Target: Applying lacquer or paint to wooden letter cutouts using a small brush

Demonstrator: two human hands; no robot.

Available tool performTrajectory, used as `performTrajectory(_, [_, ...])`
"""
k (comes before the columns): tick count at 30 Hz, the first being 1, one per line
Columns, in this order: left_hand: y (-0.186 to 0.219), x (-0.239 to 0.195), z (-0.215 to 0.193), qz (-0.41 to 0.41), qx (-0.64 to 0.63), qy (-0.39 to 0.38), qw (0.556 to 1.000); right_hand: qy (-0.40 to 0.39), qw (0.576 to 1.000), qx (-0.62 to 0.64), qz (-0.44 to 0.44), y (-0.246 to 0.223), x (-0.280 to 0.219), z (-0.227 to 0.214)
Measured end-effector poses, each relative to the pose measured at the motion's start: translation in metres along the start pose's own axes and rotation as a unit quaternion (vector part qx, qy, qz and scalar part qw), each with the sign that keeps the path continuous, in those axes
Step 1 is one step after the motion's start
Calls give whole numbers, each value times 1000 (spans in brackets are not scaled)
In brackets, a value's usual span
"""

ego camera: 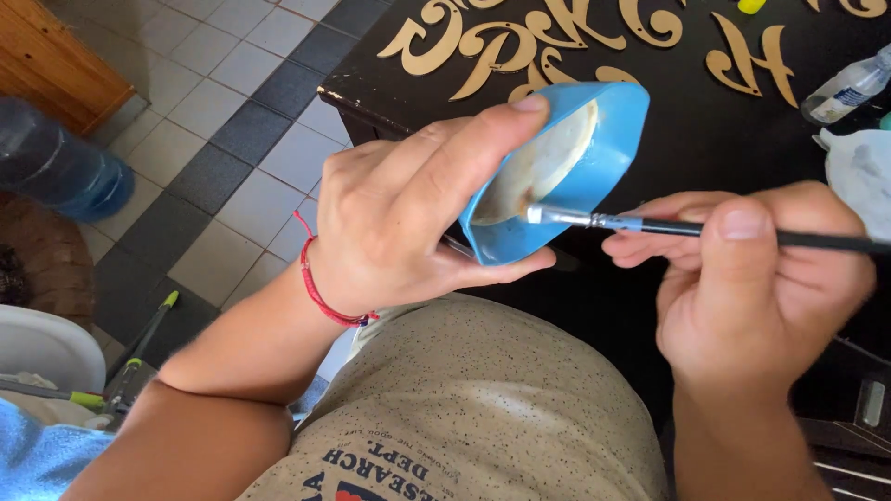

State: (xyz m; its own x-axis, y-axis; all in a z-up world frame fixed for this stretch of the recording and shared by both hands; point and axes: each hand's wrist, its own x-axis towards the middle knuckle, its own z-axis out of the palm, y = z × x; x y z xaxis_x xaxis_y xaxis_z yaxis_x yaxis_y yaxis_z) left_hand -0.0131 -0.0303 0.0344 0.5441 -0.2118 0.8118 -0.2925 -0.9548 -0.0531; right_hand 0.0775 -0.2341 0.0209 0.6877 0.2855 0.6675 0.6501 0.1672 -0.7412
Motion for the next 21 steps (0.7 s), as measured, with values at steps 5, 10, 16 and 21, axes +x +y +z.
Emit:
performTrajectory(5, [-5, -6, 10, -35, -64, -1, 997, 62, 988, 100, 101, 25, -1, -18])
performTrajectory(10, [-8, -14, 20, -69, -146, 5, 987, 32, 940, -256, -222, 2, -11, -19])
performTrajectory(16, [-22, -27, 36, -63, -212, 46, 974, 24, 983, -147, -109, -20, -22, 0])
performTrajectory(21, [-19, -26, 40, -58, -236, 72, 967, 10, 920, -345, -185, -32, -27, -17])
